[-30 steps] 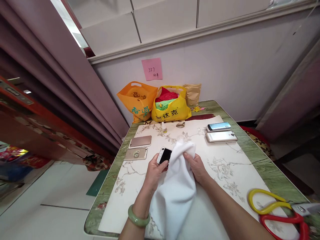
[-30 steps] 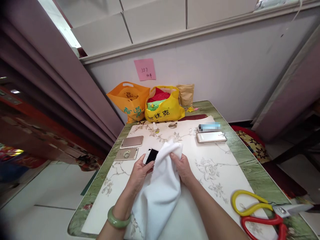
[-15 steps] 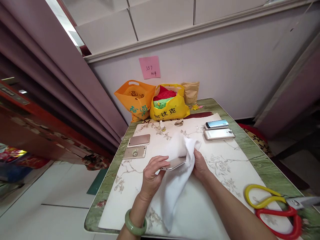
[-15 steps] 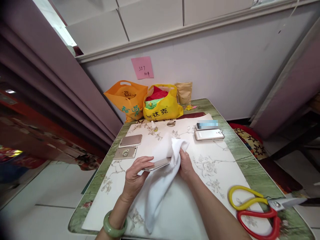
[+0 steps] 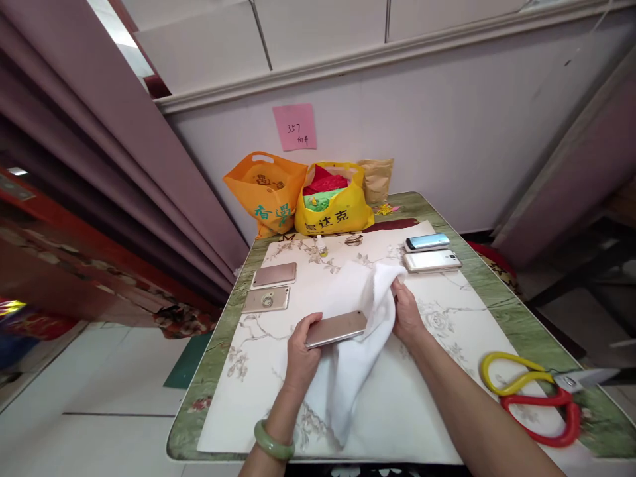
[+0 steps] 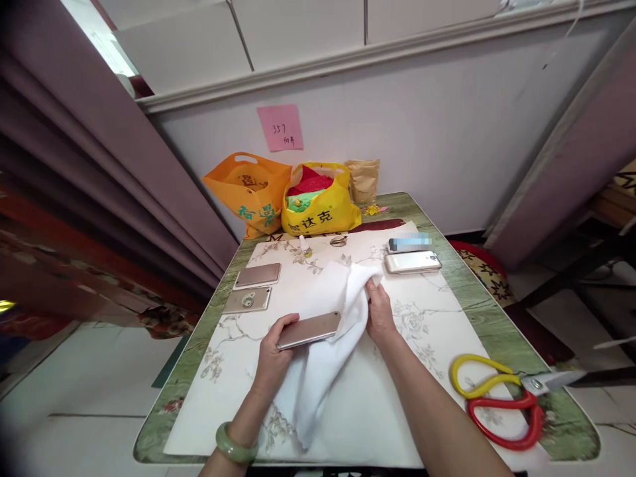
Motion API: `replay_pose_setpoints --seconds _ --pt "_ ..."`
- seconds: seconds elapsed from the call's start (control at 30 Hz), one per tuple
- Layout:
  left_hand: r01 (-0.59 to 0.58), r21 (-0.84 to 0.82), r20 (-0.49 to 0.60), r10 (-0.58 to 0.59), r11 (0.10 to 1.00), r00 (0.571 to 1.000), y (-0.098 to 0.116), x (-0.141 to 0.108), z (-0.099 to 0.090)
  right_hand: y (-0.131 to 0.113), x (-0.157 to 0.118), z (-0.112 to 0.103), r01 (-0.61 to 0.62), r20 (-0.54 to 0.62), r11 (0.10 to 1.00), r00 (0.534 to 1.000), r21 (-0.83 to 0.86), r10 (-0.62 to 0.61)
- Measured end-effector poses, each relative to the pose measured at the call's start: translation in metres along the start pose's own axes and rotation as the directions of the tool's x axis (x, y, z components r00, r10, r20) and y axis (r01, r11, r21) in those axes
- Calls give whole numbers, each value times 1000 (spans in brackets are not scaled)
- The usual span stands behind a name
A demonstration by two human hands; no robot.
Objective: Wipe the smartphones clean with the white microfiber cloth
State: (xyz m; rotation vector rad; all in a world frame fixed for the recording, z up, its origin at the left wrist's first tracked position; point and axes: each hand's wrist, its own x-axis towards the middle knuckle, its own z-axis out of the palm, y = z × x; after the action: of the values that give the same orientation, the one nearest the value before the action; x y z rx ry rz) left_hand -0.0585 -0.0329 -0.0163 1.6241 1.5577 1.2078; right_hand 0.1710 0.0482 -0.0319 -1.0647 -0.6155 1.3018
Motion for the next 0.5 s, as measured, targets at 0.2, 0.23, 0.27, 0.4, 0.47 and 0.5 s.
replay_pose_setpoints --seconds 0.2,0.23,0.27,0.4,0.47,0.5 --pt "-134 95 80 126 986 989 -3 4 -1 -21 -32 -14 406 -227 721 762 -562 -606" --pt "-137 105 87 128 985 988 -3 4 -1 -24 -42 -14 432 -176 670 748 -604 -640" --pt "-133 114 89 123 985 988 -2 4 0 -27 -53 -13 453 -123 644 752 -617 -647" --pt "-68 114 81 59 991 995 1 2 1 -22 -85 -7 434 -14 722 853 -539 -522" --pt "-46 96 87 37 994 996 1 1 1 -14 -88 -5 367 -12 749 895 -551 -447" --pt "-43 92 89 34 995 995 0 0 1 -10 -87 -5 315 -31 745 912 -588 -410"
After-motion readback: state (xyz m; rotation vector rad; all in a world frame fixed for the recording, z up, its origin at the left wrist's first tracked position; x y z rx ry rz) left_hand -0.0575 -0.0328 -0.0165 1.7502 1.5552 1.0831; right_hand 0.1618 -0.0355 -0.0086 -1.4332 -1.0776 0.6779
